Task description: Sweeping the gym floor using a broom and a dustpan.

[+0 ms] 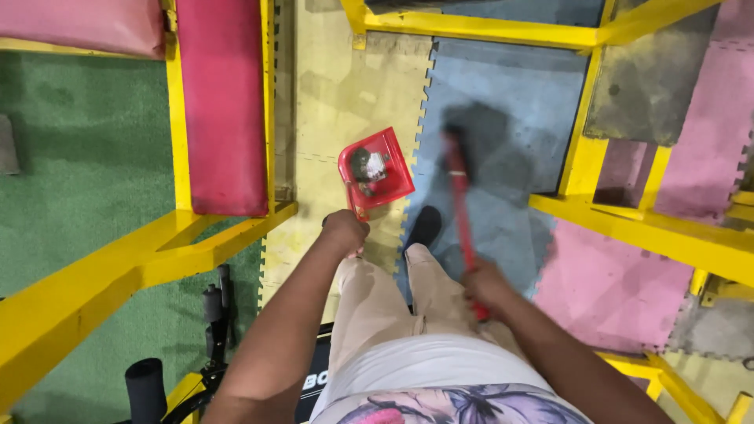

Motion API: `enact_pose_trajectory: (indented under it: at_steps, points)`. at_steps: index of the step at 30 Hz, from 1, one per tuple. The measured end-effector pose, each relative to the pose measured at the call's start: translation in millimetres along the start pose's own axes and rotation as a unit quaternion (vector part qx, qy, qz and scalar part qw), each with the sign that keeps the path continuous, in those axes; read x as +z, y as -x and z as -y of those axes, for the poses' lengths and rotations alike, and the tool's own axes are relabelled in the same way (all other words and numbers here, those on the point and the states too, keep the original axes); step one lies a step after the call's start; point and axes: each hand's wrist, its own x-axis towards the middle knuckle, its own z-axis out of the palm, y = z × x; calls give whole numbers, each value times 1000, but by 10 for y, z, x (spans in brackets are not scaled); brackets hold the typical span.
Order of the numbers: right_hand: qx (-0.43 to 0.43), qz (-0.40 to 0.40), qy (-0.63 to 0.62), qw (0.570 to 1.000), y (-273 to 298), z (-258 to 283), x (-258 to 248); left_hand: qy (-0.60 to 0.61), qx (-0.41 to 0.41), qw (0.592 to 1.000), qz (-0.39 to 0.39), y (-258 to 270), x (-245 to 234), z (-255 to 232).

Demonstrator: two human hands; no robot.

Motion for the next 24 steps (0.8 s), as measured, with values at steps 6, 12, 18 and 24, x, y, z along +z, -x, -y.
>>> enact_pose_trajectory:
  at_steps: [6, 12, 18, 24]
  points:
    - [14, 198, -123, 972, 76, 217, -460, 517, -122, 843, -79, 431, -176, 92]
    - [35, 23, 3, 999, 147, 170, -2067, 544, -128, 823, -103, 1132, -248, 337]
    - [15, -106, 39, 994, -433, 1021, -2260, 697, -162, 684, -142, 929, 301, 572]
    - [0, -79, 459, 885, -647, 931, -485, 497, -109, 841, -181, 747, 265, 431]
